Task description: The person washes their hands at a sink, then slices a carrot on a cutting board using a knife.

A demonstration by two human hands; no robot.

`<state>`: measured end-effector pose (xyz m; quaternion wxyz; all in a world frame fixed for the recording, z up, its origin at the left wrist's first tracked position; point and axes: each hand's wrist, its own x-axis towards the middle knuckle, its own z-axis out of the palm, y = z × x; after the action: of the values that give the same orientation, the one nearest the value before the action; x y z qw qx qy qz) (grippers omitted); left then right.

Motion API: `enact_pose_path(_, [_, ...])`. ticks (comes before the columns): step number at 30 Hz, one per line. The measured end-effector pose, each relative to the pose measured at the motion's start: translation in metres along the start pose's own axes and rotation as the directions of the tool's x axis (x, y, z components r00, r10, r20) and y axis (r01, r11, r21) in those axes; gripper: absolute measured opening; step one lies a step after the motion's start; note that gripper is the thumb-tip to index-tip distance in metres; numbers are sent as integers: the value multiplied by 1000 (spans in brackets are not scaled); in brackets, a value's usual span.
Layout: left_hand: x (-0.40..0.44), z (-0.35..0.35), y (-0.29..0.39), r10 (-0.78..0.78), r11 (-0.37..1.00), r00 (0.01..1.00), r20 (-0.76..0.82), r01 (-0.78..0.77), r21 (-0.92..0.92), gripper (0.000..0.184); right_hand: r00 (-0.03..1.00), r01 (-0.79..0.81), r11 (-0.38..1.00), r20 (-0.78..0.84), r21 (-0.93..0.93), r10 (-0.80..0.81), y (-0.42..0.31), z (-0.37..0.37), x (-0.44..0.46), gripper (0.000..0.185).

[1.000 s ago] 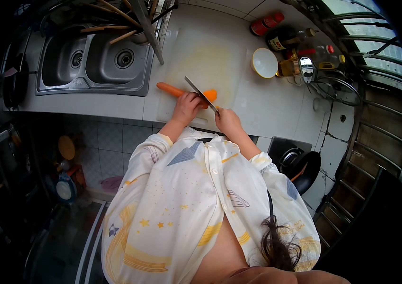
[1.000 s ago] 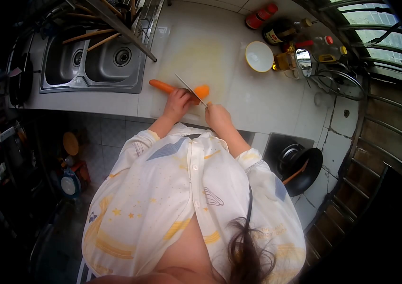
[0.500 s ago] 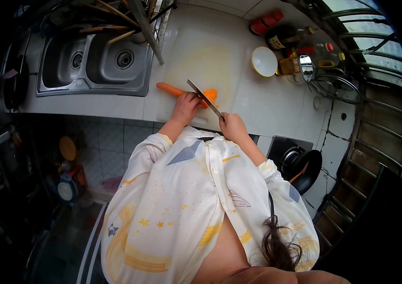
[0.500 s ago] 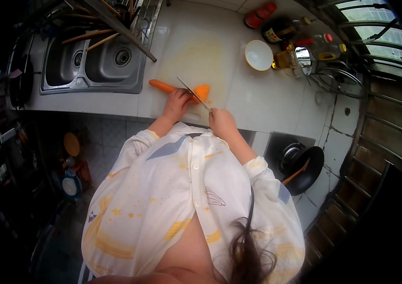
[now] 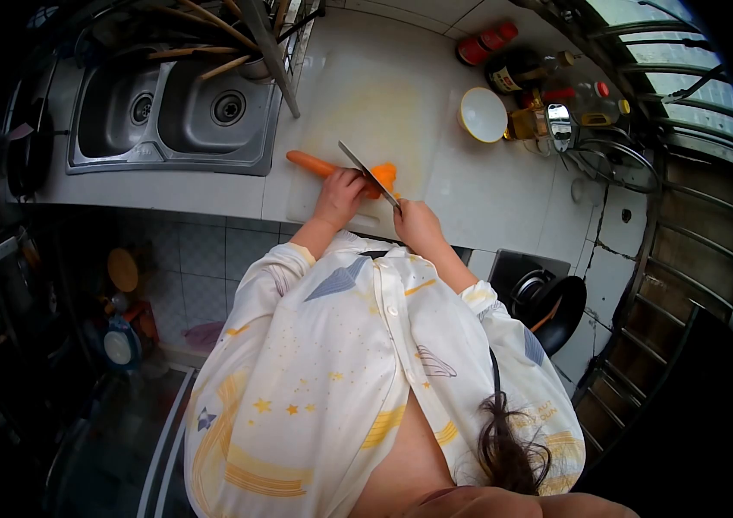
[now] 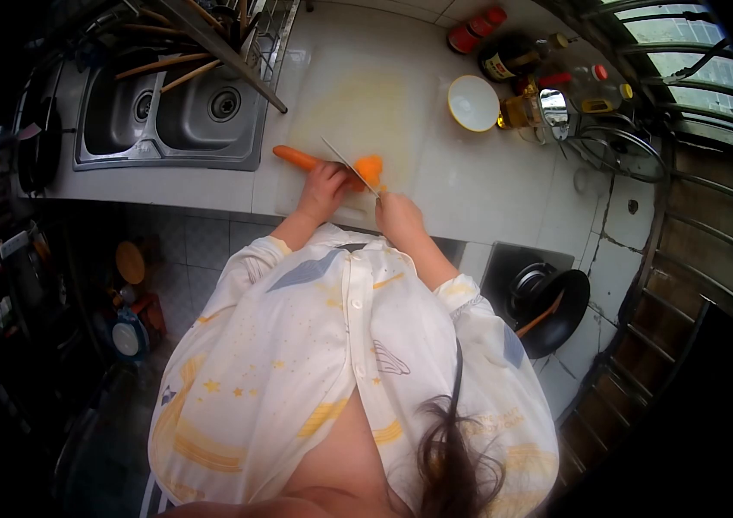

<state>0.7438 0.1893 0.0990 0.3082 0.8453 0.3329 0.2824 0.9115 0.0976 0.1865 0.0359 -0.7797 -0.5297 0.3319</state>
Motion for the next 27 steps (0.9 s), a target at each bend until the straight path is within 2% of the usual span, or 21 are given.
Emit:
enact_pose_path(7, [-1,0,0,1,999,1000,-18,-2,-40,23,999,21,1000,-24,2,-21,16,25,24,20])
enact_pose_path(12, [-2,0,-1,-8,1000,1000,3,8,-18,22,998,52,999,-38,6,-51,10,10,13,20])
enact_pose_path(17, [-4,7,-4,-4,1000,1000,-17,3,-25,23,999,-1,1000,36,23,0,-4,-26,-21,19])
enact_pose_path(23, [-4,5,-5,0,1000,1000,-18,-1,-30,22,995,-66,998,70,-24,68,-2,-26,-30,20])
enact_pose_path(27, [-3,4,-2,5,1000,1000,-19,-5,-28,20,996,-50,997,70,-58,54,-4,-17,-22,19])
